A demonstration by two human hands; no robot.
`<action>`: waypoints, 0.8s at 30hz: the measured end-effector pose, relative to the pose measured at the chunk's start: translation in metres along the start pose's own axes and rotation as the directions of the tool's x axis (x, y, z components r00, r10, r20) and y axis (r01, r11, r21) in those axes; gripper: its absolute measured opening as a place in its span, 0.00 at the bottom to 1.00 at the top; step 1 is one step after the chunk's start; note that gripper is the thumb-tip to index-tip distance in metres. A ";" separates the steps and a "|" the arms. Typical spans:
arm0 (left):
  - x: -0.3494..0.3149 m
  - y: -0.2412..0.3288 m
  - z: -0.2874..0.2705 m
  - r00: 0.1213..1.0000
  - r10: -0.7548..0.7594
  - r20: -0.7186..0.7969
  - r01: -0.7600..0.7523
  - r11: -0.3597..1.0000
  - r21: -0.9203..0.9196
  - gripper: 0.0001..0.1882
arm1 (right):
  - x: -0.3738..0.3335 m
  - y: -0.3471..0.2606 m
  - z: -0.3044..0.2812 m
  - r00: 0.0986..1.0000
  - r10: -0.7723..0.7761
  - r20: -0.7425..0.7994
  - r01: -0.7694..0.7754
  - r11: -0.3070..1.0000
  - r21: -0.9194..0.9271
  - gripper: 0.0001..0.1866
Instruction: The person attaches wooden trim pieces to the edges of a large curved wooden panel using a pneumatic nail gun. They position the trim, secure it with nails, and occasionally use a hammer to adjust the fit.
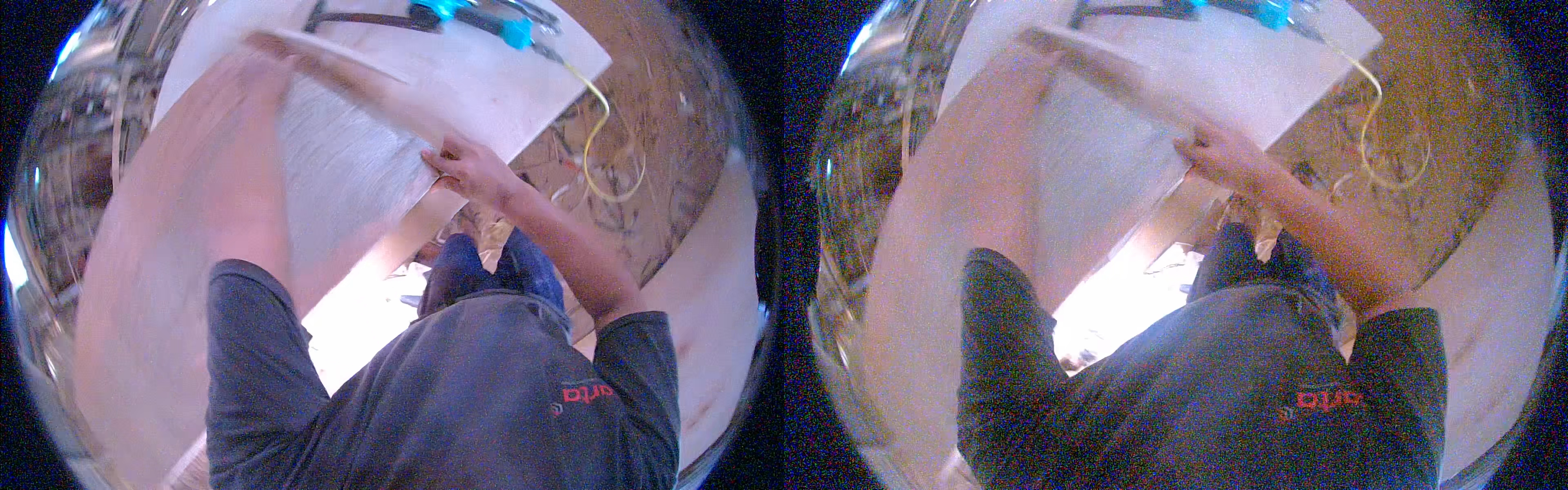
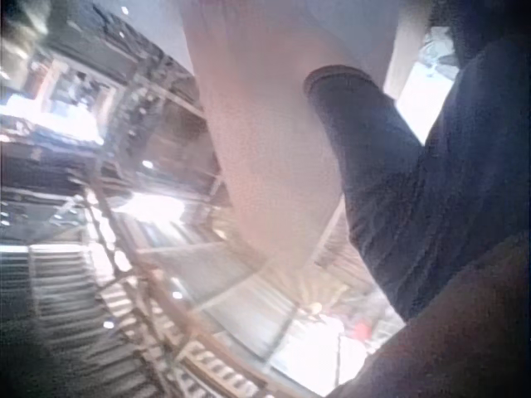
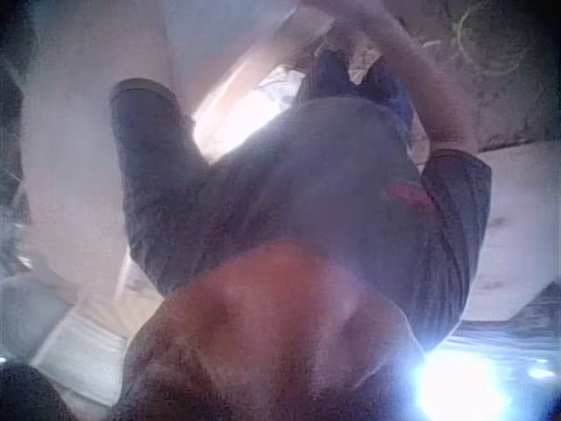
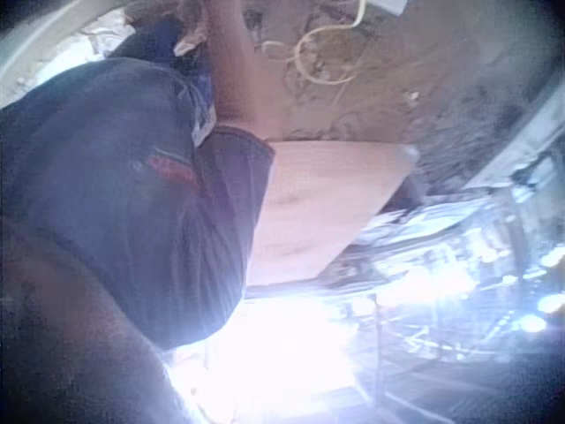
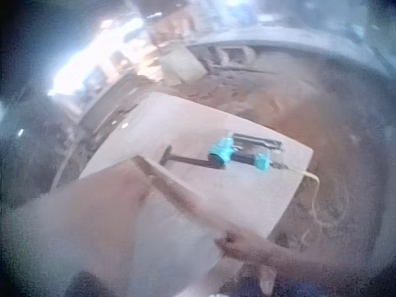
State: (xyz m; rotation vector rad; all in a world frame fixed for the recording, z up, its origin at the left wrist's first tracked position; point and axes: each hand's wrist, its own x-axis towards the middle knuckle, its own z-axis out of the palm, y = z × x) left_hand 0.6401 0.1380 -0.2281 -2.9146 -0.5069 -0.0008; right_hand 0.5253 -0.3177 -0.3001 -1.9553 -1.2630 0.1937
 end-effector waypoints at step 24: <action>-0.423 0.255 0.011 0.544 -0.669 -0.507 0.413 0.739 -0.533 0.27 | 0.022 0.024 -0.013 0.917 -0.352 0.184 0.376 0.920 -0.114 0.27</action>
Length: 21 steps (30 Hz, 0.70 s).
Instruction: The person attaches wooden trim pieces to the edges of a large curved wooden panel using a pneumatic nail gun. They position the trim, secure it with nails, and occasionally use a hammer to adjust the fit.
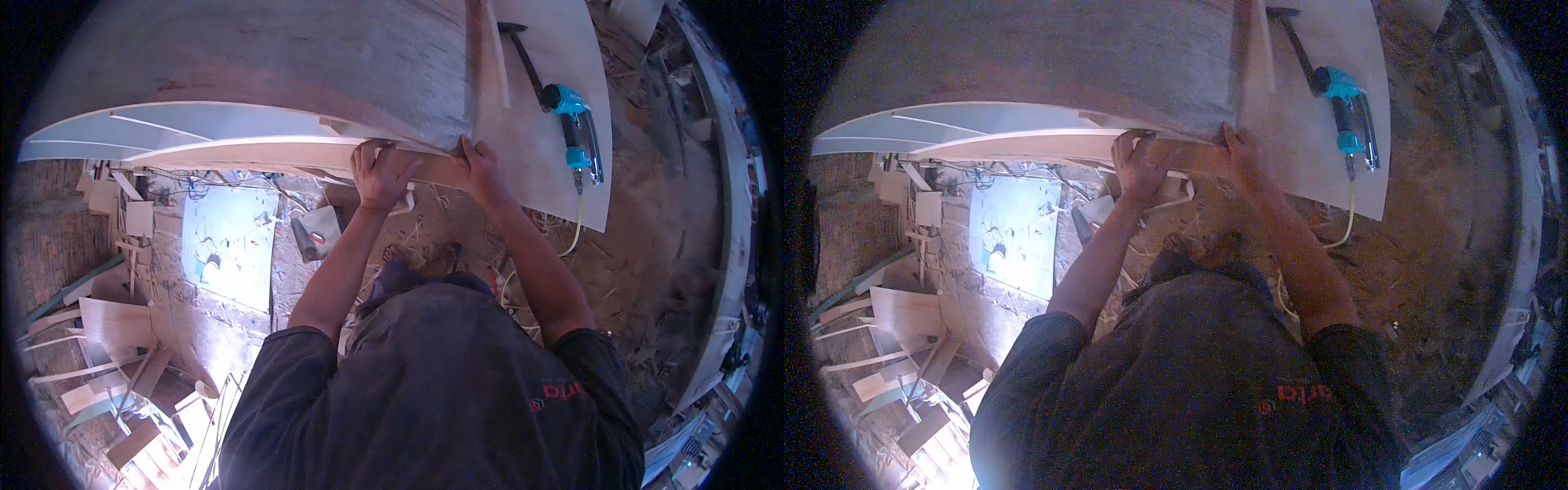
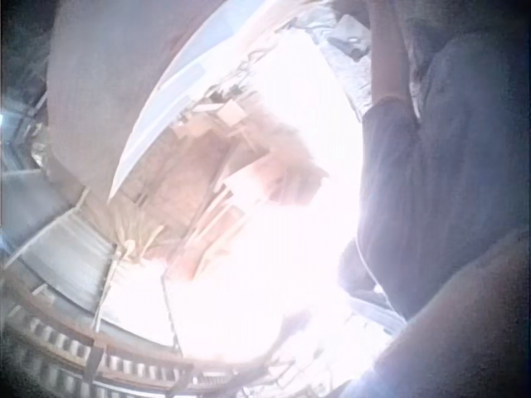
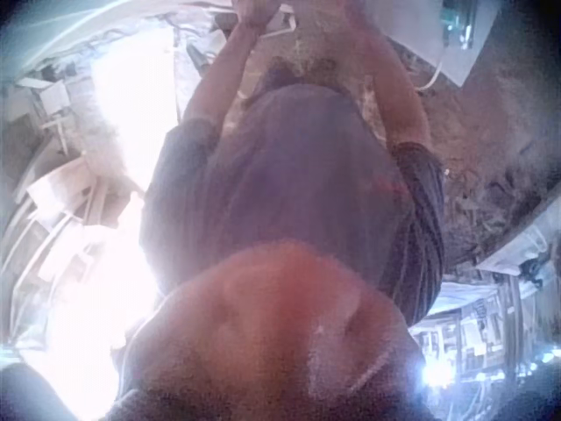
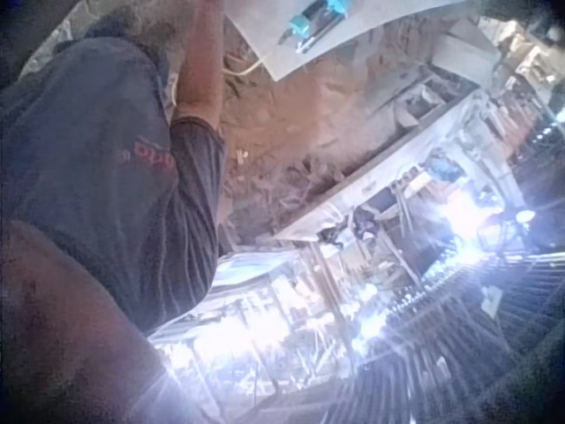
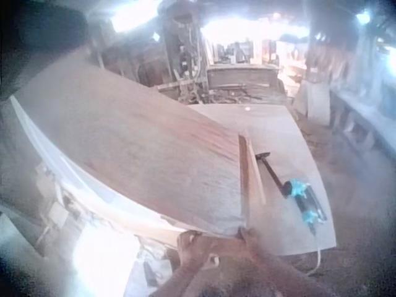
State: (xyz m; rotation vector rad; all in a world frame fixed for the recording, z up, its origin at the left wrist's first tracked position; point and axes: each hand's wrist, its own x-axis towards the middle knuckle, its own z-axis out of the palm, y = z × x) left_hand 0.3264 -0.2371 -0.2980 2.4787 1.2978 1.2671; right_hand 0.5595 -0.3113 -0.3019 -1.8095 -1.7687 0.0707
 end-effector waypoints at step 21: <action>0.035 -0.008 0.012 0.999 -0.052 0.002 0.052 0.992 -0.118 0.39 | 0.002 -0.023 -0.012 0.974 0.215 0.071 -0.203 0.968 -0.151 0.27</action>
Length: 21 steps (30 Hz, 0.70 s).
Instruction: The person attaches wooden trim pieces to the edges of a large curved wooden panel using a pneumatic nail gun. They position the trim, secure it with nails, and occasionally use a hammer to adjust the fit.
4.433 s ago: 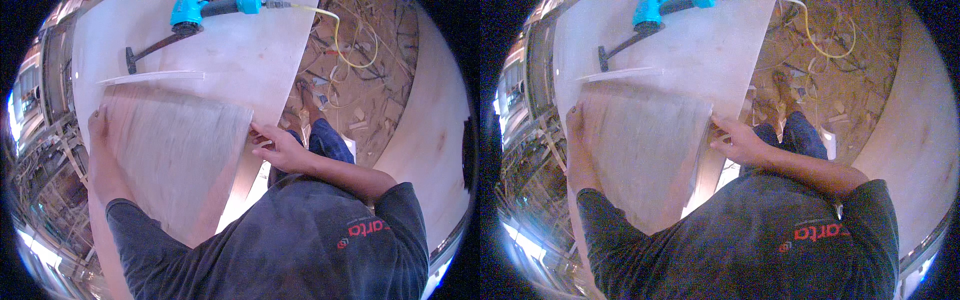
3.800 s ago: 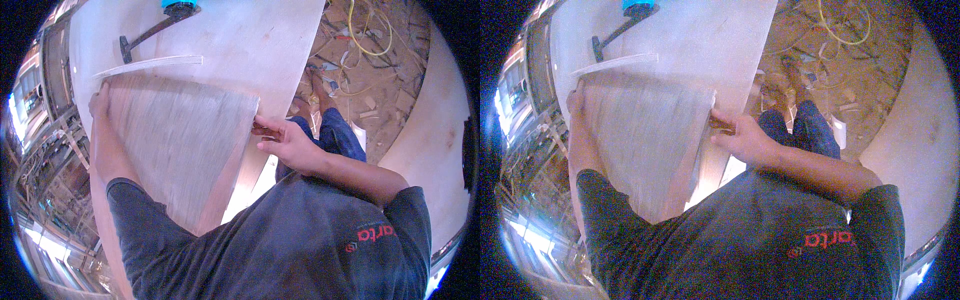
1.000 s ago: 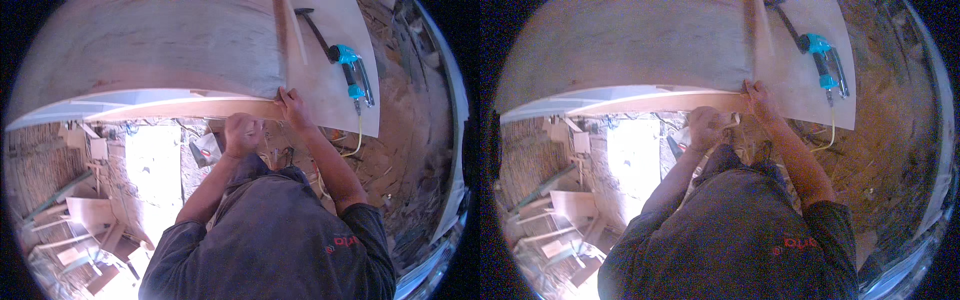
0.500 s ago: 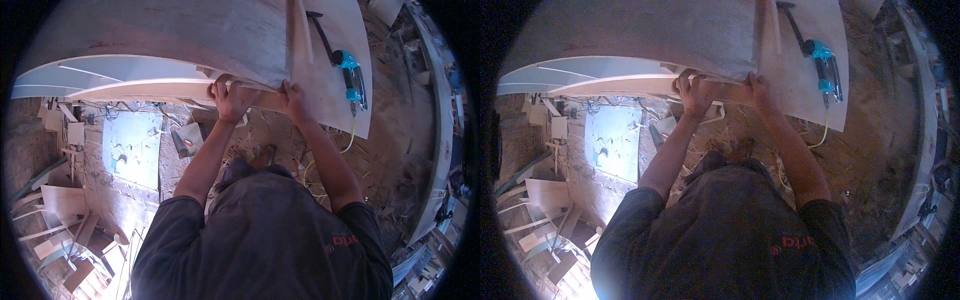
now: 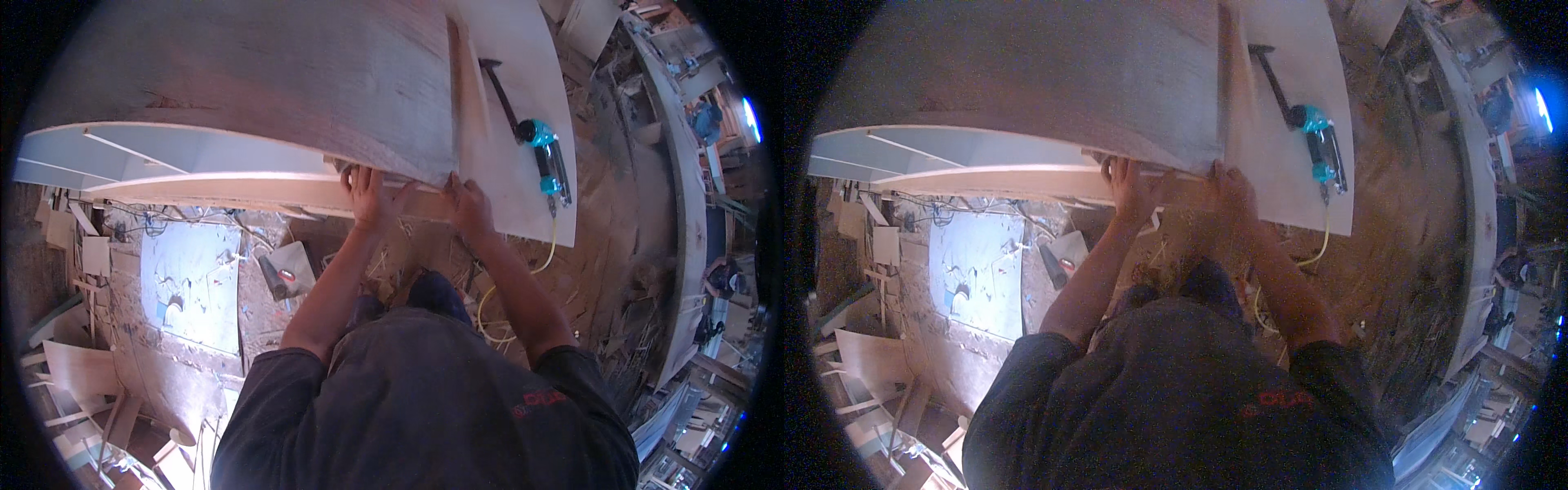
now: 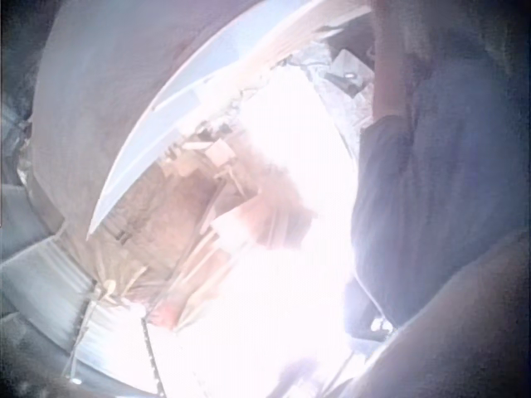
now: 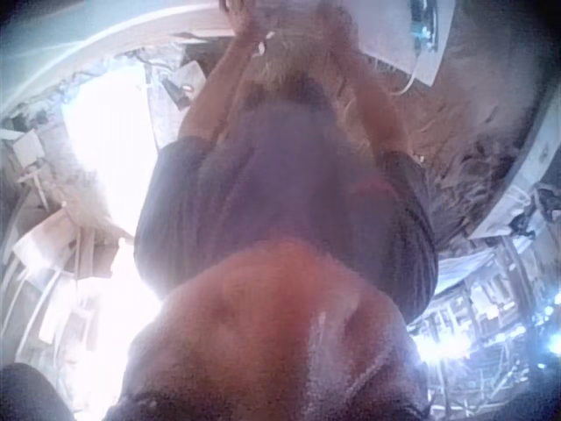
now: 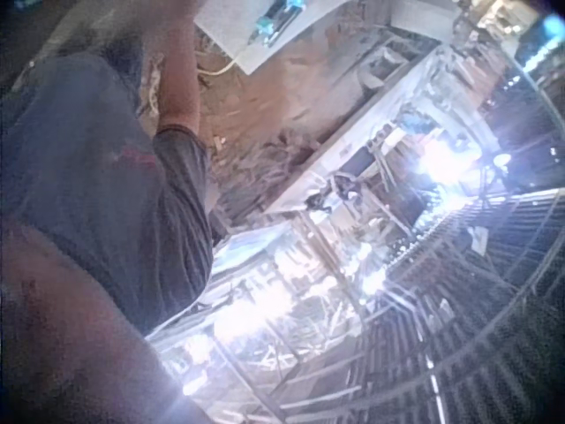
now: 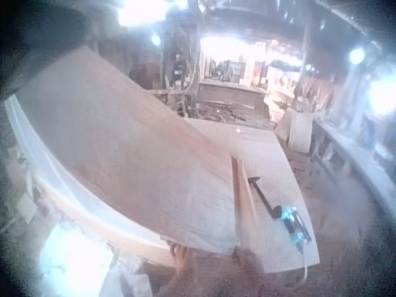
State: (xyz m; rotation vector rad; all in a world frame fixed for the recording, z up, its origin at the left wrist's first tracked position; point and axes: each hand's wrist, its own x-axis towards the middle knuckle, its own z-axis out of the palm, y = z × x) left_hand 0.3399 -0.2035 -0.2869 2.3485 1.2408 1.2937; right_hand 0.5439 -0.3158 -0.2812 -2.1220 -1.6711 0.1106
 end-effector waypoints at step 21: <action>-0.023 0.083 -0.018 0.227 -0.790 0.570 0.662 -0.304 -0.685 0.18 | 0.038 0.060 -0.026 0.654 0.163 0.739 -0.744 0.316 0.589 0.22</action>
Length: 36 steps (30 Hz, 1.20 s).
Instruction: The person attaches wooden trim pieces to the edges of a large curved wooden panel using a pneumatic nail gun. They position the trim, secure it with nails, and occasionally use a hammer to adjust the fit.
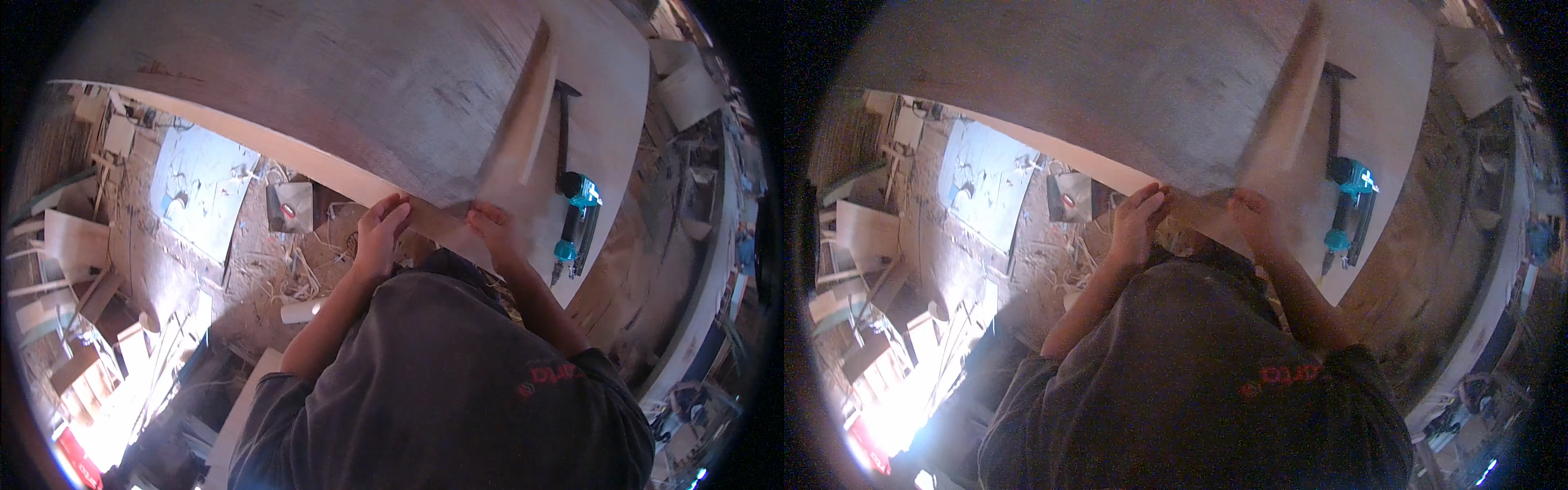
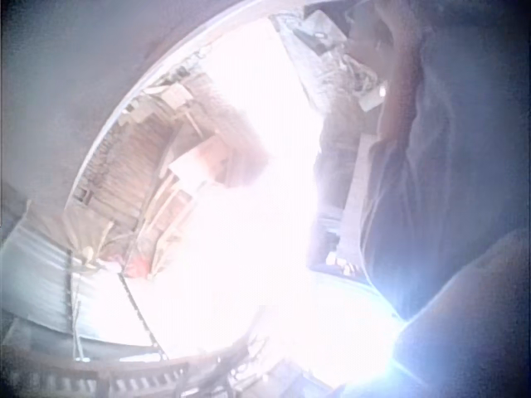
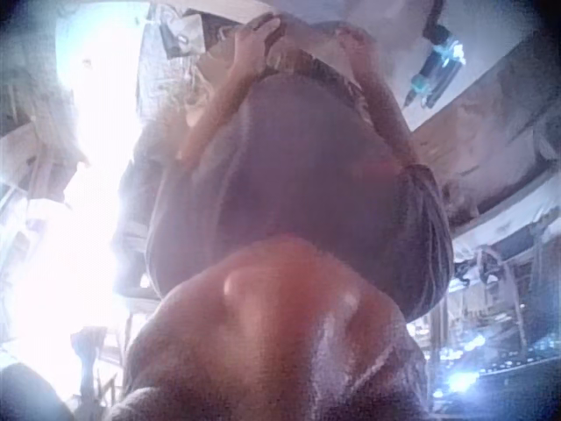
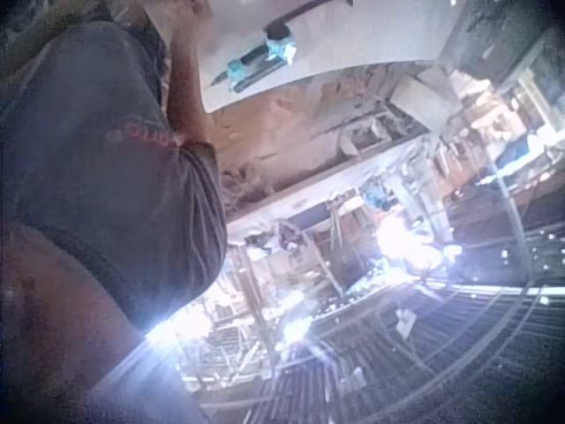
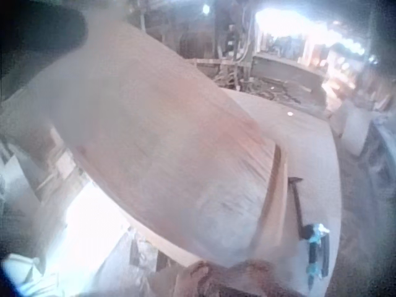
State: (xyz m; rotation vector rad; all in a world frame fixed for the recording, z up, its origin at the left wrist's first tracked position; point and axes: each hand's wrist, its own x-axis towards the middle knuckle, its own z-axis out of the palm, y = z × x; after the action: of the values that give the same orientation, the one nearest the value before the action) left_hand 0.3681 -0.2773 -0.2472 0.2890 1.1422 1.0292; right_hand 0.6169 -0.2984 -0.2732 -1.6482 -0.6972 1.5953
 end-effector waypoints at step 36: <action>0.025 0.013 0.017 0.996 0.022 0.082 -0.066 0.805 0.590 0.25 | 0.227 -0.272 -0.123 0.829 -0.411 -0.379 -0.153 0.484 -0.861 0.33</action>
State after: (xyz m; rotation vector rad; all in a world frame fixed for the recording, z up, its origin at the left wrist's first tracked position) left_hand 0.3766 -0.2455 -0.2464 0.8505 1.3795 0.6657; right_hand 0.7863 0.0274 -0.1948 -2.5327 -1.4186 0.4722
